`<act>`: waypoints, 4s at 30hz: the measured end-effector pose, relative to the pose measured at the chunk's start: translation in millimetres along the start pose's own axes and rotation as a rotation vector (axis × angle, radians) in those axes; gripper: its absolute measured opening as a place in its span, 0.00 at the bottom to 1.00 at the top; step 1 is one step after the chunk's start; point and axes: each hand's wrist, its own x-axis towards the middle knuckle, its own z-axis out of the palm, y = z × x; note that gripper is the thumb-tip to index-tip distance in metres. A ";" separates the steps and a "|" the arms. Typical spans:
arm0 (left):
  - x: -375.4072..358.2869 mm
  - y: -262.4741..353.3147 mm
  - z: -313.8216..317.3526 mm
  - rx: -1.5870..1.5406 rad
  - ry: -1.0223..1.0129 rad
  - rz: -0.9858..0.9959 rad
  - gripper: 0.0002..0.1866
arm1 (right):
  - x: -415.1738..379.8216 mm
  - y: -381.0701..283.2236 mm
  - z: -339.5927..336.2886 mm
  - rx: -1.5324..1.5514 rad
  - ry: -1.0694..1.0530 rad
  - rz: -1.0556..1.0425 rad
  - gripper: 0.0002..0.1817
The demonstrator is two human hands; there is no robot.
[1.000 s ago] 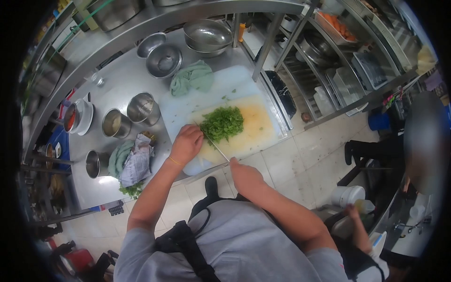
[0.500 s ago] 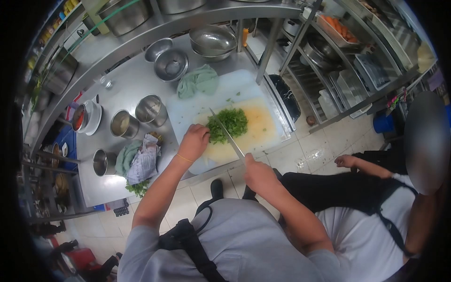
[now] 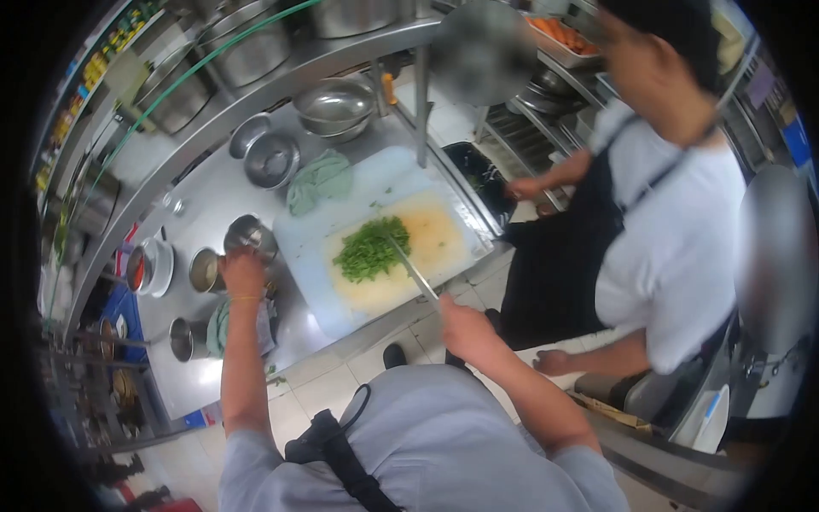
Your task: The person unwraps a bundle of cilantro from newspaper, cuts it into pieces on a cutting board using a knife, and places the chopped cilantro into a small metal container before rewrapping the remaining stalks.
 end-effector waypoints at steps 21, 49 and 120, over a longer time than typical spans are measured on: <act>-35.7 163.1 -79.4 -0.705 -0.461 0.017 0.55 | -0.6 41.2 -20.4 -0.020 0.005 0.041 0.20; 5.6 256.3 -48.2 -0.872 -0.499 0.239 0.32 | -3.6 -0.9 -65.0 0.113 -0.158 0.063 0.22; -10.6 191.4 -16.2 -0.660 -0.403 0.283 0.30 | 7.7 52.7 -32.5 0.225 -0.188 0.048 0.27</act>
